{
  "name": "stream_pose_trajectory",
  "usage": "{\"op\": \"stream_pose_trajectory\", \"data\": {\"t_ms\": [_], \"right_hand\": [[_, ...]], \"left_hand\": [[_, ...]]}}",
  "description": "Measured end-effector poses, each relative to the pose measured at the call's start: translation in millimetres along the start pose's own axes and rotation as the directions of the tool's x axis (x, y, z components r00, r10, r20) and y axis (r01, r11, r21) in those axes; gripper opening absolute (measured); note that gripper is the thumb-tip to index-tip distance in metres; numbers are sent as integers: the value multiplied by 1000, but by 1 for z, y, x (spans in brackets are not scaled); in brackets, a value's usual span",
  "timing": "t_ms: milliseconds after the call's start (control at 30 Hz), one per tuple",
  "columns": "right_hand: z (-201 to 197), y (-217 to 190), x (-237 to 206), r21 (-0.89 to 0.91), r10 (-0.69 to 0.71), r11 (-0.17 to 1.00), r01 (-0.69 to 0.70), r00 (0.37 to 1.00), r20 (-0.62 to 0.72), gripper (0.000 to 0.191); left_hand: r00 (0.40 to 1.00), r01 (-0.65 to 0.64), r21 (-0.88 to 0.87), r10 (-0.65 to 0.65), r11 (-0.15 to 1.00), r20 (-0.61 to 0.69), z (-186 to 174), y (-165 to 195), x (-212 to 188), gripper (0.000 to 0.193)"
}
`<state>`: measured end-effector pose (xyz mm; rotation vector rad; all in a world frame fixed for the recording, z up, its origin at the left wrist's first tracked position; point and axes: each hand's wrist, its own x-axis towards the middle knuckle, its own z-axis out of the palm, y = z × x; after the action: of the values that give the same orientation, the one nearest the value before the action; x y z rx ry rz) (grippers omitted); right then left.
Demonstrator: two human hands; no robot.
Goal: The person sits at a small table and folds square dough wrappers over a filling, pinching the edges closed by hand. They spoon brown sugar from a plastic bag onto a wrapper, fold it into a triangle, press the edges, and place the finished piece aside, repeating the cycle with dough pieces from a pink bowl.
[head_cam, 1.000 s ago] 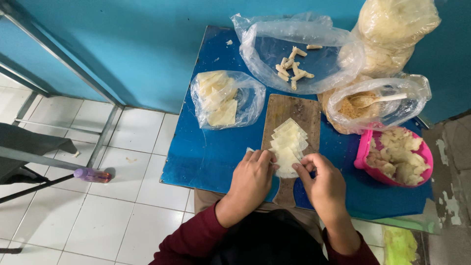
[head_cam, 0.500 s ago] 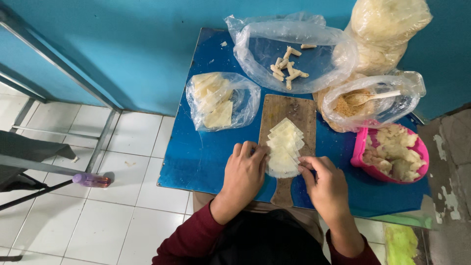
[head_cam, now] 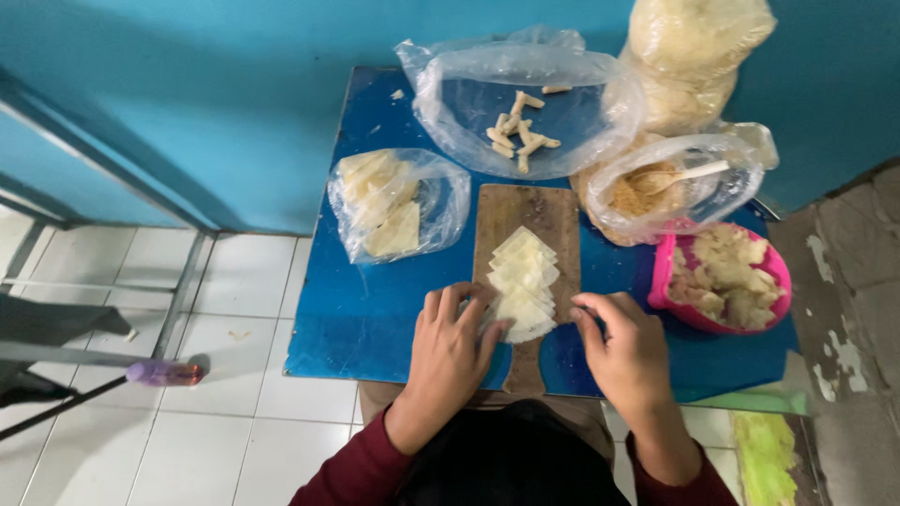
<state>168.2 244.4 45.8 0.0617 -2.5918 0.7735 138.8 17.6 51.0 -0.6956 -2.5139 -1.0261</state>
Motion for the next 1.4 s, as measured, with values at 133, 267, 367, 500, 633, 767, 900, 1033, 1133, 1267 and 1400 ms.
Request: {"op": "stream_pose_trajectory", "data": {"t_ms": [133, 267, 367, 500, 633, 767, 900, 1033, 1133, 1267, 1400], "right_hand": [[-49, 42, -8, -15, -75, 997, 74, 993, -93, 27], [-98, 96, -16, -539, -59, 842, 21, 997, -54, 55], [-112, 126, -18, -672, 103, 739, -50, 994, 39, 67], [-106, 143, -15, -736, 191, 677, -6, 967, 167, 64], [-103, 137, -9, -803, 274, 589, 93, 912, 306, 50], [-104, 125, 2, -826, 361, 546, 140, 851, 382, 51], [-112, 129, 10, -815, 394, 562, 143, 820, 416, 58], [-116, 147, 2, -707, 214, 697, 124, 904, 369, 59], [-109, 158, -5, -683, 182, 718, 130, 913, 365, 56], [-103, 166, -6, -672, 220, 730, 123, 889, 401, 37], [-102, 170, -9, -624, 186, 777, 88, 914, 360, 35]], "left_hand": [[993, -105, -1, 105, 994, 49, -5, 2, -13, 47], [993, -104, 44, 101, 994, 68, 0, -2, -18, 45], [992, -120, 51, 118, 991, 42, 7, -2, -18, 45], [992, -112, 49, 109, 993, 56, 11, -3, -22, 48], [994, -86, 51, 82, 995, 69, 11, -5, -26, 52], [990, -86, 34, 82, 996, 114, 8, -5, -27, 57], [982, -160, 29, 156, 987, 104, 5, -5, -26, 63], [981, -172, 27, 169, 985, 97, 7, -5, -27, 63], [981, -169, 22, 166, 985, 103, 9, -5, -28, 63], [981, -169, 31, 165, 985, 99, 9, -5, -30, 62], [982, -165, 34, 161, 986, 99, 9, -5, -30, 62]]}}
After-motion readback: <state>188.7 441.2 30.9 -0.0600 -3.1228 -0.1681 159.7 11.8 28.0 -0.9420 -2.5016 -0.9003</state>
